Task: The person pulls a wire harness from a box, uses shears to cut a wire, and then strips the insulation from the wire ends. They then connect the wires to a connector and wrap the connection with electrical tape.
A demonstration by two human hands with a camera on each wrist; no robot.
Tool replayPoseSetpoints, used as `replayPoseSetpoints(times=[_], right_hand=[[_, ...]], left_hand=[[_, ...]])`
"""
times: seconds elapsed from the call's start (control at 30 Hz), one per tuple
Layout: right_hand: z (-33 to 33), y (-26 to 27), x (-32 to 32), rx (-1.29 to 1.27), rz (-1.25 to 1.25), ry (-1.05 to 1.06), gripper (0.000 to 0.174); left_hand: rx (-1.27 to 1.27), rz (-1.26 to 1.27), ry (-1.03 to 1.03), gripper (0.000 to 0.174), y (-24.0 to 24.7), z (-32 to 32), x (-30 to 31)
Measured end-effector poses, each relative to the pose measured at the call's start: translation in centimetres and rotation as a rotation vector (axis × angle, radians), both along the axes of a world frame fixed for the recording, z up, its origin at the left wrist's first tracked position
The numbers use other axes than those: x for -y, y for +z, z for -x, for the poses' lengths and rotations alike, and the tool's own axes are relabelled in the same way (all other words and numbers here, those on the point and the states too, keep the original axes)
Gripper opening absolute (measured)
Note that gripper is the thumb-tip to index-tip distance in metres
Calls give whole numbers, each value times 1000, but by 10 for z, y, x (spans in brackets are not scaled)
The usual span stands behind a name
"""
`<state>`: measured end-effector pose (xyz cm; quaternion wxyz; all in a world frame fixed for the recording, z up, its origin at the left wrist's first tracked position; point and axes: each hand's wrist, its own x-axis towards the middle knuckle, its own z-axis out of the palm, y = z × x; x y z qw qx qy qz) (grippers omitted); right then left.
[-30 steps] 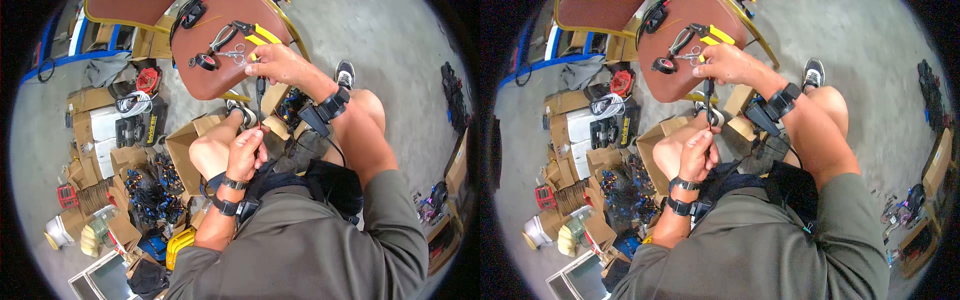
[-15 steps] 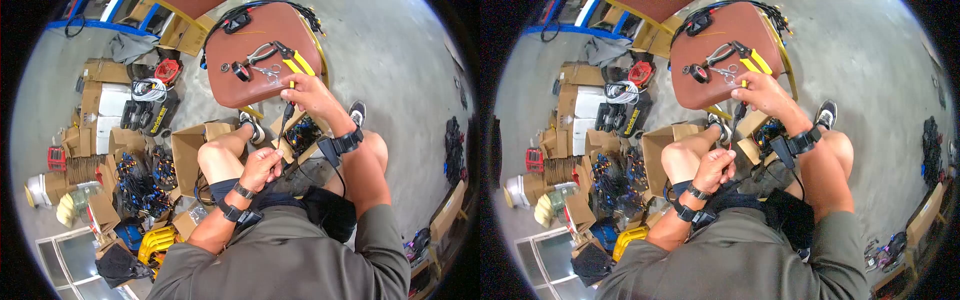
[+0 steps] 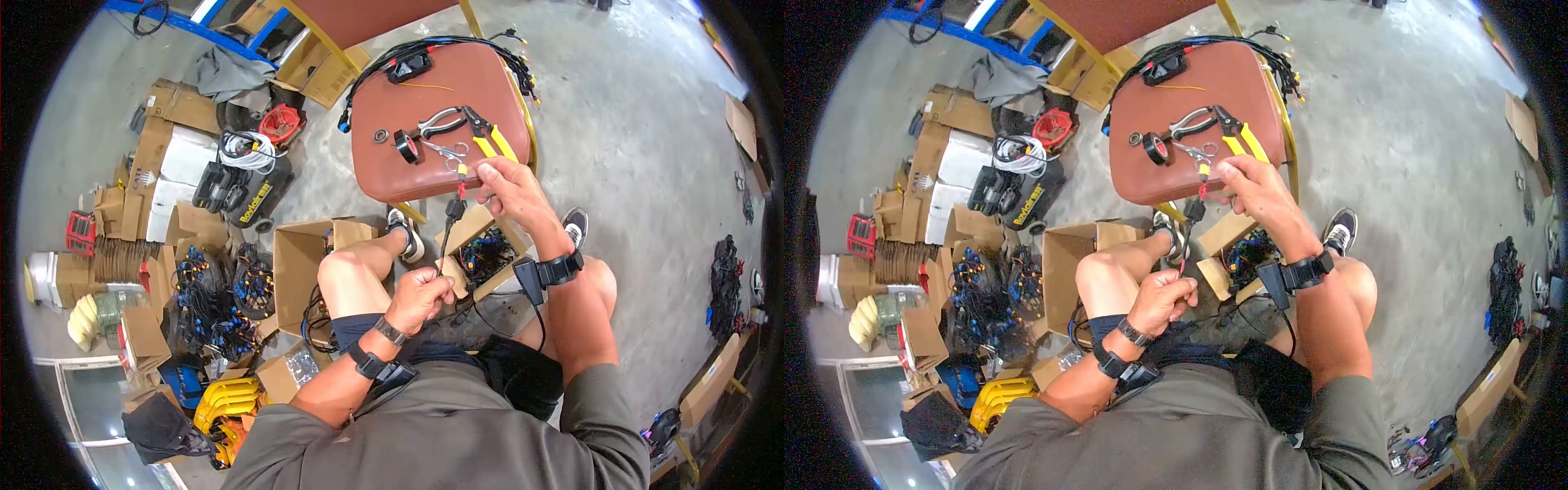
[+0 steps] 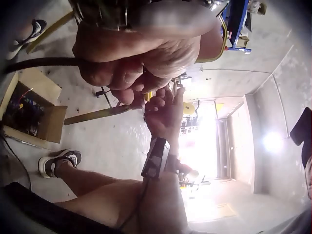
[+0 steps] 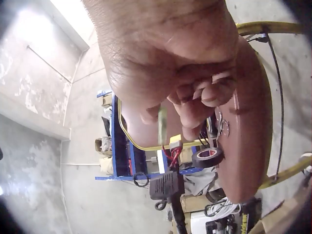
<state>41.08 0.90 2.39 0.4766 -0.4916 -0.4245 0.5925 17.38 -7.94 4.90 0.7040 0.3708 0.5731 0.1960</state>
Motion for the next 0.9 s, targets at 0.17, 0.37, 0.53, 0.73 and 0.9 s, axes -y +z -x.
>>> replayPoseSetpoints(times=[0.17, 0.37, 0.53, 0.73, 0.9], right_hand=[[-3, -8, 1, -89, -30, -9, 44], [2, -5, -2, 7, 5, -17, 44], [8, -18, -6, 34, 5, 8, 38], [16, -31, -9, 80, 42, 116, 32], [28, -68, -13, 195, 145, 289, 26]], left_hand=[[-11, -26, 22, 20, -1, 3, -1], [-41, -114, 25, 22, -5, 6, 0], [-12, -213, -8, 21, -14, 11, 1], [124, -262, 45, 6, -9, 18, 3], [253, -378, 97, 6, 5, 32, 7]])
